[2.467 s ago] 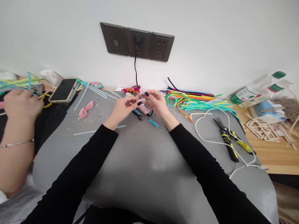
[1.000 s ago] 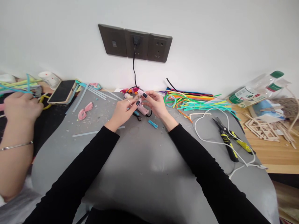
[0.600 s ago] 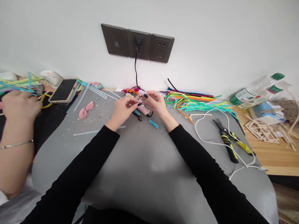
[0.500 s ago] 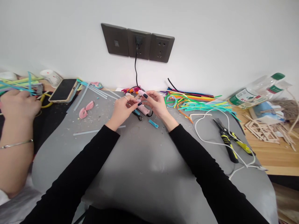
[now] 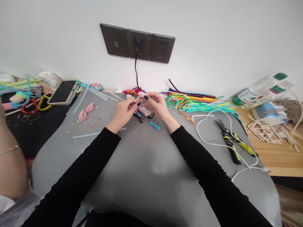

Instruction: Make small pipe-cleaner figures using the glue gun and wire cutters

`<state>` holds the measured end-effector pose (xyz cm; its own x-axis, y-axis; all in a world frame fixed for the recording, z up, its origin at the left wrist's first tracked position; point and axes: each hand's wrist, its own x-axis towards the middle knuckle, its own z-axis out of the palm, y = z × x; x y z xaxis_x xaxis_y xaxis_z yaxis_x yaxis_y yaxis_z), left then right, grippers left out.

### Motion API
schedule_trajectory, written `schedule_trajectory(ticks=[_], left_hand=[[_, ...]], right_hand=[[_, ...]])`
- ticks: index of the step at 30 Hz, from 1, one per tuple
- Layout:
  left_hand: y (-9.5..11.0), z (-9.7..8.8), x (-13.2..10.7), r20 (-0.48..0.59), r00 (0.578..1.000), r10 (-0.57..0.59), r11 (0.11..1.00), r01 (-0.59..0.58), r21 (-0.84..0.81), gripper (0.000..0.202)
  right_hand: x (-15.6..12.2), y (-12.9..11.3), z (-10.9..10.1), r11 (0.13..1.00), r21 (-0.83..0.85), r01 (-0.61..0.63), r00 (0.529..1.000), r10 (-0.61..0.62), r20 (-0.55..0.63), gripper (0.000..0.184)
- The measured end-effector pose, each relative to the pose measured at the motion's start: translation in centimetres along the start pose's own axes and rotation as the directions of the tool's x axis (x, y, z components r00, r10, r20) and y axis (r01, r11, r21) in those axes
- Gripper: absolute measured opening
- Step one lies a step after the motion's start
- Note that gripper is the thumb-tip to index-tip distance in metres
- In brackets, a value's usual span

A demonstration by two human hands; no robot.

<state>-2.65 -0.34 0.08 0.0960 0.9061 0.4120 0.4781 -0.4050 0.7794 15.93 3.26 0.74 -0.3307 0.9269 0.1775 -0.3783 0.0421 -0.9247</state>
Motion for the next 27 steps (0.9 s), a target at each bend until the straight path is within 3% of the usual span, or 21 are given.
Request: schedule_trajectory(ticks=[9, 15, 27], left_hand=[[0.03, -0.06, 0.0, 0.001, 1.0, 0.001, 1.0, -0.001, 0.01, 0.026], [-0.05, -0.11, 0.05, 0.02, 1.0, 0.007, 1.0, -0.007, 0.005, 0.044], [-0.29, 0.2, -0.01, 0.004, 1.0, 0.005, 1.0, -0.005, -0.01, 0.028]], right_hand=[[0.02, 0.2, 0.01, 0.999, -0.034, 0.014, 1.0, -0.014, -0.007, 0.053], [0.2, 0.42, -0.21, 0.999, -0.05, 0.014, 1.0, -0.015, -0.028, 0.055], [0.21, 0.68, -0.26, 1.0, -0.019, 0.023, 1.0, -0.023, -0.011, 0.051]])
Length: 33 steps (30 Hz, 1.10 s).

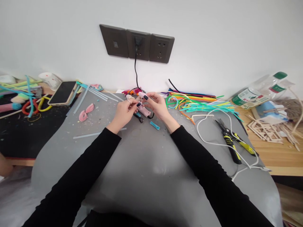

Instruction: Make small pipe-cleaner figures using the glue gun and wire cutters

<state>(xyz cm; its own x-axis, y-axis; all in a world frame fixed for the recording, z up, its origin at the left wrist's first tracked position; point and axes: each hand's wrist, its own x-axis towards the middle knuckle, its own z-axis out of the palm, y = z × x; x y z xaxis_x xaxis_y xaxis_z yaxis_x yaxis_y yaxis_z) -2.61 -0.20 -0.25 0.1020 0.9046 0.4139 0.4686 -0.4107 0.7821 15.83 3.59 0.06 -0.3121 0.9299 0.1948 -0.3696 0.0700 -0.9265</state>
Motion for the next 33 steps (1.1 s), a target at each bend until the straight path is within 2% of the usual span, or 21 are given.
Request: schedule_trajectory(ticks=[5, 8, 13, 19, 26, 33], left_hand=[[0.24, -0.17, 0.02, 0.025, 1.0, 0.006, 1.0, -0.006, 0.002, 0.038], [0.16, -0.13, 0.03, 0.04, 0.999, -0.009, 1.0, 0.01, -0.008, 0.036], [-0.24, 0.21, 0.04, 0.055, 0.998, 0.0, 0.995, 0.006, -0.099, 0.033], [-0.14, 0.42, 0.04, 0.053, 0.998, -0.036, 0.98, 0.045, -0.193, 0.04], [-0.21, 0.36, 0.04, 0.053, 0.997, -0.052, 0.991, 0.058, -0.121, 0.043], [-0.07, 0.02, -0.06, 0.054, 0.998, 0.023, 0.998, -0.02, -0.058, 0.05]], right_hand=[[0.08, -0.02, -0.08, 1.0, -0.007, -0.007, 1.0, 0.007, -0.023, 0.054], [0.1, -0.01, -0.12, 1.0, -0.006, -0.004, 1.0, 0.004, -0.015, 0.052], [0.05, -0.04, -0.07, 0.999, 0.04, 0.0, 1.0, 0.0, -0.001, 0.05], [0.05, 0.01, 0.03, 1.0, 0.031, 0.005, 1.0, -0.005, 0.006, 0.051], [0.03, -0.02, -0.04, 1.0, 0.008, 0.008, 1.0, -0.008, -0.005, 0.051], [0.22, 0.26, -0.32, 1.0, -0.016, 0.02, 1.0, -0.019, 0.013, 0.05]])
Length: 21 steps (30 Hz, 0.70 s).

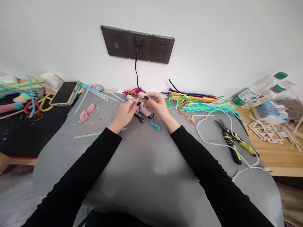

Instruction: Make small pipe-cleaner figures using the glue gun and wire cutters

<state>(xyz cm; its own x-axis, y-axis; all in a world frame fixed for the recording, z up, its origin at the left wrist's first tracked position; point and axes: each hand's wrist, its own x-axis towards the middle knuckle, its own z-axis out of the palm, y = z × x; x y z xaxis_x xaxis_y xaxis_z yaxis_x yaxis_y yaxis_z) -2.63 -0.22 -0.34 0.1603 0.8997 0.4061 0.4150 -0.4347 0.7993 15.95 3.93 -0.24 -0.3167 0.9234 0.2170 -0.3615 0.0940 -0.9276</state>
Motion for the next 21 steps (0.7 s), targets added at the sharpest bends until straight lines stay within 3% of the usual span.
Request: schedule_trajectory(ticks=[8, 14, 21], left_hand=[[-0.13, 0.32, 0.04, -0.003, 1.0, -0.029, 1.0, 0.029, -0.013, 0.037], [-0.03, 0.08, 0.0, 0.007, 1.0, -0.006, 1.0, 0.006, -0.012, 0.045], [-0.34, 0.38, 0.02, -0.004, 1.0, -0.01, 1.0, 0.01, -0.021, 0.035]], right_hand=[[-0.01, 0.22, -0.1, 0.999, -0.029, 0.026, 1.0, -0.026, 0.012, 0.048], [0.03, 0.13, -0.07, 1.0, -0.006, 0.008, 1.0, -0.008, 0.001, 0.048], [-0.08, -0.01, 0.15, 0.999, 0.042, 0.006, 1.0, -0.007, 0.019, 0.048]])
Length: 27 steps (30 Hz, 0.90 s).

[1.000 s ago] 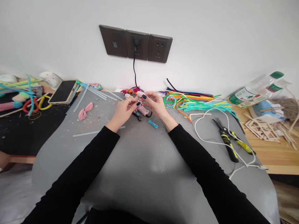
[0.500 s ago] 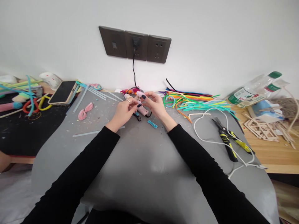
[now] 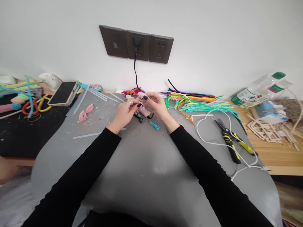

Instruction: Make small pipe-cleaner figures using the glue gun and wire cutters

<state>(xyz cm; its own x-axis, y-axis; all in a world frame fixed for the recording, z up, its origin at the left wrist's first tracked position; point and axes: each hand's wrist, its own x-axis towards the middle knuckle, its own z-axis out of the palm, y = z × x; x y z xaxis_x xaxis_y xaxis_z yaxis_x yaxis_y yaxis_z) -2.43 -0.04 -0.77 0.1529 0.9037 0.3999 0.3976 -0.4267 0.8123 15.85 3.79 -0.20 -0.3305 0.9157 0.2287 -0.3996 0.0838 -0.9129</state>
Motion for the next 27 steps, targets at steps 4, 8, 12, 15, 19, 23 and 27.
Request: schedule_trajectory(ticks=[4, 8, 12, 15, 19, 23, 27], left_hand=[[-0.17, -0.04, 0.02, -0.01, 1.0, 0.0, 1.0, 0.0, 0.008, 0.034], [0.04, -0.21, 0.02, -0.001, 1.0, -0.005, 1.0, 0.005, 0.013, 0.04], [0.41, -0.23, -0.02, -0.004, 1.0, -0.012, 1.0, 0.012, 0.012, 0.047], [0.56, -0.17, -0.07, -0.019, 0.999, -0.034, 0.999, 0.034, 0.016, 0.047], [0.67, -0.12, -0.1, -0.014, 0.999, -0.044, 0.999, 0.044, 0.007, 0.042], [0.63, -0.05, -0.07, -0.019, 0.999, -0.027, 1.0, 0.027, -0.001, 0.036], [0.51, -0.08, -0.05, -0.015, 1.0, -0.026, 0.999, 0.026, -0.02, 0.033]], right_hand=[[-0.06, 0.1, 0.05, 1.0, -0.025, 0.007, 1.0, -0.007, -0.007, 0.047], [0.01, 0.12, -0.1, 0.999, -0.041, 0.002, 1.0, -0.002, -0.012, 0.049], [0.07, 0.02, -0.22, 0.998, -0.062, -0.001, 1.0, 0.0, -0.025, 0.049], [0.05, -0.05, -0.18, 0.996, -0.087, -0.005, 1.0, 0.003, -0.026, 0.051], [0.0, -0.08, -0.05, 0.997, -0.081, -0.007, 1.0, 0.006, -0.017, 0.053], [-0.07, -0.16, 0.08, 0.998, -0.06, -0.007, 1.0, 0.006, -0.016, 0.051], [-0.16, -0.29, 0.21, 0.999, -0.047, 0.0, 1.0, -0.001, -0.021, 0.052]])
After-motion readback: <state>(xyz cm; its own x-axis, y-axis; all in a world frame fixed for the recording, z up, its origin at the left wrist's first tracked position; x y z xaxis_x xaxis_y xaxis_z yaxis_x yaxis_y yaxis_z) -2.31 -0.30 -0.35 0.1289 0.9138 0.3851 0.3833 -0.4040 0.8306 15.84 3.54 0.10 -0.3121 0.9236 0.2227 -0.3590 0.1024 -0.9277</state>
